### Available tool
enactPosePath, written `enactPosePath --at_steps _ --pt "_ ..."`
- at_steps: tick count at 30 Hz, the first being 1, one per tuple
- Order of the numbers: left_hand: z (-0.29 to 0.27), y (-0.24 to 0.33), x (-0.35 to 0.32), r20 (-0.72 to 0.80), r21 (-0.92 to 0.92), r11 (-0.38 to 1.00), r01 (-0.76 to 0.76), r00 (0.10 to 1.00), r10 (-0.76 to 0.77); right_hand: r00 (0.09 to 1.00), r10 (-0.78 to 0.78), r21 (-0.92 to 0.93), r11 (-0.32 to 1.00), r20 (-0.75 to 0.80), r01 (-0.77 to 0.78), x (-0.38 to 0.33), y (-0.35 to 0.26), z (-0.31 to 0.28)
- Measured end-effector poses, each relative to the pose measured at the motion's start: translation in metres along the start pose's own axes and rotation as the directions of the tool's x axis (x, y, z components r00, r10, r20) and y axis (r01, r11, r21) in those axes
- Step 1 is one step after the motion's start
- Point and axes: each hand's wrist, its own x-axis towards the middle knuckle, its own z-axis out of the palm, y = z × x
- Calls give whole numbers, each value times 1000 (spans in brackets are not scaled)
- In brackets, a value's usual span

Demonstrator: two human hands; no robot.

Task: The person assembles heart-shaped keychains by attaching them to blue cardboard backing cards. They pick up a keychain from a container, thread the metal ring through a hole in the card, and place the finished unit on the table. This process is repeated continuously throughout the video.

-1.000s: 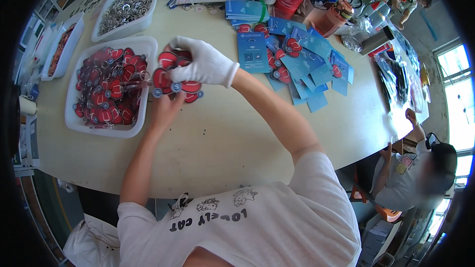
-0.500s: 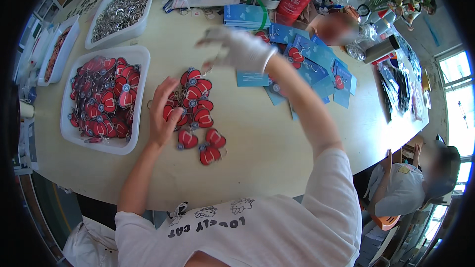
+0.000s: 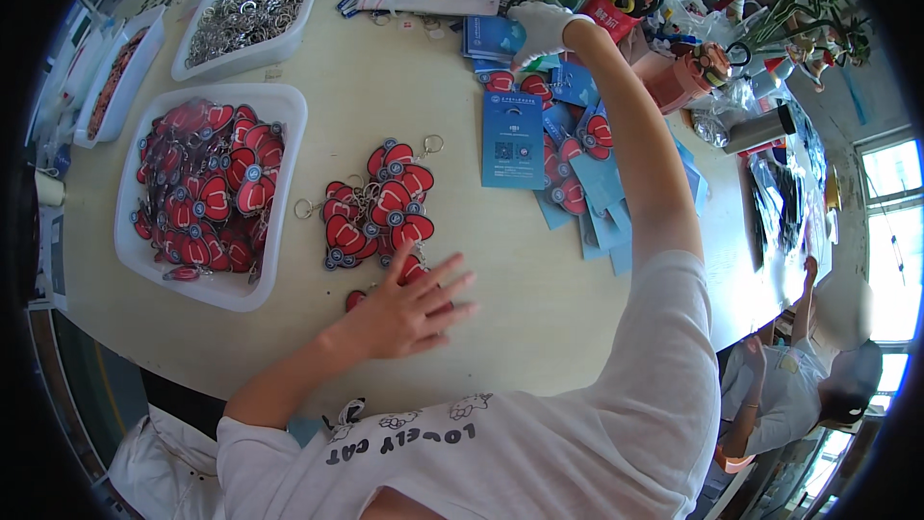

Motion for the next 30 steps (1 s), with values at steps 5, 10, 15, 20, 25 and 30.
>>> enactPosePath --at_steps 5,10,15,20,25,30 --pt "-12 -26 3 -110 131 985 115 989 -101 978 -40 127 990 -205 67 -14 17 13" --pt "-11 -33 6 -141 136 985 105 986 -85 964 -7 284 955 -264 85 -22 17 3" --pt "-11 -43 13 -169 178 982 62 985 -31 846 -47 752 434 -531 496 -49 16 -8" --pt "-5 -52 7 -217 266 962 52 976 7 960 27 855 462 -280 236 -168 -76 -55" --pt "-25 -47 6 -600 276 935 222 800 -13 926 367 331 888 -91 -320 -286 -211 -2" --pt "-44 -46 2 -717 101 918 384 668 -201 875 480 154 862 59 -483 -312 -282 39"
